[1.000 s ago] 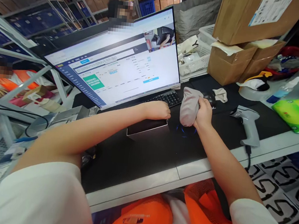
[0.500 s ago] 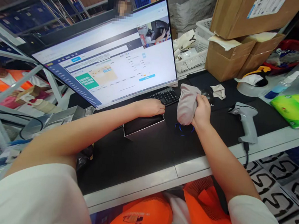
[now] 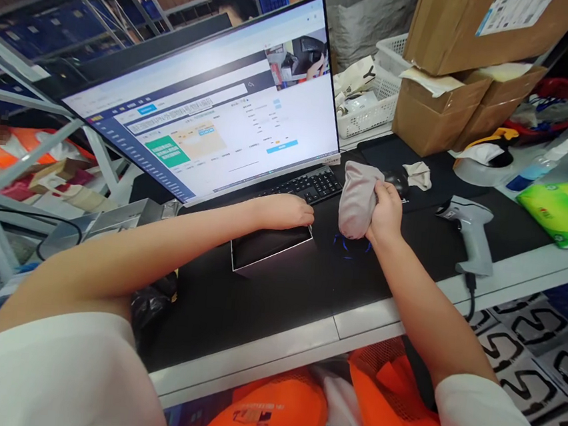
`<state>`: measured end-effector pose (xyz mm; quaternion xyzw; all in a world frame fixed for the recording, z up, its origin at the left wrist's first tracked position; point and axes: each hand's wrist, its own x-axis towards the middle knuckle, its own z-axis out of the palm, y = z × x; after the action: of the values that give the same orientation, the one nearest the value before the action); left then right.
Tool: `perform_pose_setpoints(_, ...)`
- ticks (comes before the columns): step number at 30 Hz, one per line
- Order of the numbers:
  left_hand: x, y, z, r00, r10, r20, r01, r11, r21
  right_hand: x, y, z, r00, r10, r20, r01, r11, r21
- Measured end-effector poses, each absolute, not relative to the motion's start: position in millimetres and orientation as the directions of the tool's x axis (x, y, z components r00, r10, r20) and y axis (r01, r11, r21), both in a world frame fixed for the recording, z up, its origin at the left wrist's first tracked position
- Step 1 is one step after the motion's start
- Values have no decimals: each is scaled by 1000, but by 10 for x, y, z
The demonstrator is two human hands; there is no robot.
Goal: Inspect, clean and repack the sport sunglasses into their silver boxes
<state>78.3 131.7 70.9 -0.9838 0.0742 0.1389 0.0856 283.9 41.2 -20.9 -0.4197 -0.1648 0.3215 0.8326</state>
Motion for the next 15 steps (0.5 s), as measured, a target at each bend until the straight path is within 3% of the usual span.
perform_pose_setpoints(9, 652, 1508, 668, 966, 79, -247, 55, -993, -104, 2843, 402, -196, 749, 662, 6, -387, 445, -807)
perform_pose_setpoints(15, 592, 1534, 610, 974, 34, -222, 17, -997, -78, 2834, 406, -206, 741, 671, 15, -383, 441, -811)
